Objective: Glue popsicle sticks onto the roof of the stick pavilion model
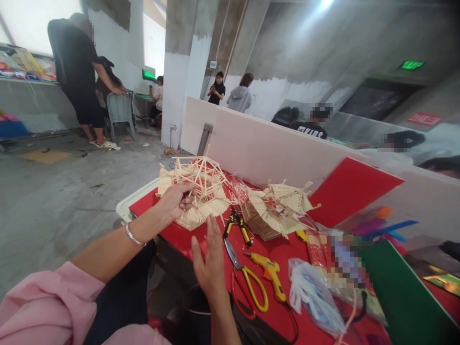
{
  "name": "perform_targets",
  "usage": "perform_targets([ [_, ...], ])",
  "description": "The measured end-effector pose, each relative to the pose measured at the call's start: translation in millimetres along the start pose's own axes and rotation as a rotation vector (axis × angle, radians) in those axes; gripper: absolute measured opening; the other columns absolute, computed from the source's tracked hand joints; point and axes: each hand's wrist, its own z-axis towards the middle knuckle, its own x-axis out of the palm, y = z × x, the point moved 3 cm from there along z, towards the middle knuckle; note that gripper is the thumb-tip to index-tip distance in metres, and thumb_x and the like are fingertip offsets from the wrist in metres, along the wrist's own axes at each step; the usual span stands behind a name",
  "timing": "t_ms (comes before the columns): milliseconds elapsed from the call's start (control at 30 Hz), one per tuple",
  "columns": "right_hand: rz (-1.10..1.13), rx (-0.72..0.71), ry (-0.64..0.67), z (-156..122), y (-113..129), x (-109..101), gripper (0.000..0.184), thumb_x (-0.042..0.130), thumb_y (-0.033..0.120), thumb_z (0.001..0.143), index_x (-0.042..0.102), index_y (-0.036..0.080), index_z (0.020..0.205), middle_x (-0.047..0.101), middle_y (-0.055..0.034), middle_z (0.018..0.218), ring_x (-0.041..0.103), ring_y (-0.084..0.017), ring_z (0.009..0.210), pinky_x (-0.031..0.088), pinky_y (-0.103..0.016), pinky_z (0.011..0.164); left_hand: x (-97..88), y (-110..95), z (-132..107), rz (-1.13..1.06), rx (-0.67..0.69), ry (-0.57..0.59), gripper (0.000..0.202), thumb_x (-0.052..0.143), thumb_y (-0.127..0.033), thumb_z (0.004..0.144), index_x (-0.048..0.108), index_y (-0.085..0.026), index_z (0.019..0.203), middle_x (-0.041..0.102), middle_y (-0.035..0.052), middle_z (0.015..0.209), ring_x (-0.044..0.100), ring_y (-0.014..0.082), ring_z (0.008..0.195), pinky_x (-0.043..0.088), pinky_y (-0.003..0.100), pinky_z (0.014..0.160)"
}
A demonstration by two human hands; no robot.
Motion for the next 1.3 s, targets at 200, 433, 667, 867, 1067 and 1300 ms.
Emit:
perform_targets([
  [200, 0.004, 0.007, 0.003, 0.0, 1.2, -1.0, 0.068, 0.050, 0.027, 0.096, 0.017, 0.024, 0.155, 0.031, -0.0149, 0.157, 0.028, -0.027, 0.146, 0.038, -0.054, 0.111, -0.3, 0.2, -0.2, -0.016, 0.004, 0.015, 0.022, 0.055, -0.006, 0.083, 0.055, -0.012, 0.062, 0.055, -0.0002, 0.053, 0.036, 0.0011, 0.032, 0.018, 0.012, 0.029],
  [433, 0.007, 0.007, 0.006, 0.1, 1.1, -1.0, 0.067, 0.050, 0.027, 0.097, 0.018, 0.023, 0.155, 0.031, -0.0152, 0.157, 0.028, -0.027, 0.146, 0.038, -0.056, 0.111, 1.6, -1.2, -1.8, -0.012, 0.015, 0.009, 0.022, 0.054, -0.004, 0.082, 0.054, -0.011, 0.061, 0.054, 0.0000, 0.052, 0.036, 0.0014, 0.033, 0.018, 0.012, 0.030],
  [667, 0.005, 0.010, 0.009, 0.3, 1.0, -1.3, 0.067, 0.050, 0.026, 0.096, 0.018, 0.022, 0.155, 0.031, -0.0155, 0.157, 0.028, -0.028, 0.146, 0.039, -0.056, 0.111, -0.9, 1.2, 0.6, -0.018, 0.019, 0.031, 0.021, 0.056, -0.006, 0.083, 0.054, -0.011, 0.062, 0.054, -0.0005, 0.052, 0.036, 0.0013, 0.033, 0.019, 0.012, 0.030],
  [867, -0.013, 0.005, -0.007, 0.0, 0.9, -0.8, 0.067, 0.049, 0.029, 0.097, 0.019, 0.023, 0.155, 0.032, -0.0151, 0.157, 0.030, -0.027, 0.145, 0.040, -0.054, 0.110, -1.4, 1.7, 1.5, -0.019, 0.028, 0.031, 0.018, 0.057, -0.006, 0.081, 0.054, -0.012, 0.064, 0.055, -0.0010, 0.053, 0.037, 0.0011, 0.033, 0.020, 0.012, 0.030],
  [1067, -0.003, 0.005, -0.001, 0.7, 1.1, -1.2, 0.067, 0.049, 0.029, 0.097, 0.018, 0.024, 0.155, 0.033, -0.0148, 0.157, 0.030, -0.027, 0.145, 0.040, -0.054, 0.110, -2.0, 2.5, 2.0, -0.027, 0.032, 0.037, 0.017, 0.060, -0.007, 0.080, 0.055, -0.012, 0.064, 0.055, -0.0013, 0.053, 0.037, 0.0009, 0.034, 0.020, 0.011, 0.030],
  [1300, 0.009, 0.004, -0.006, 0.8, 2.0, -1.3, 0.067, 0.049, 0.028, 0.096, 0.018, 0.024, 0.155, 0.032, -0.0150, 0.157, 0.030, -0.028, 0.145, 0.040, -0.055, 0.110, -0.8, 1.3, 0.4, -0.030, 0.016, 0.026, 0.019, 0.057, -0.005, 0.081, 0.055, -0.012, 0.064, 0.055, -0.0006, 0.053, 0.037, 0.0010, 0.033, 0.019, 0.011, 0.030],
])
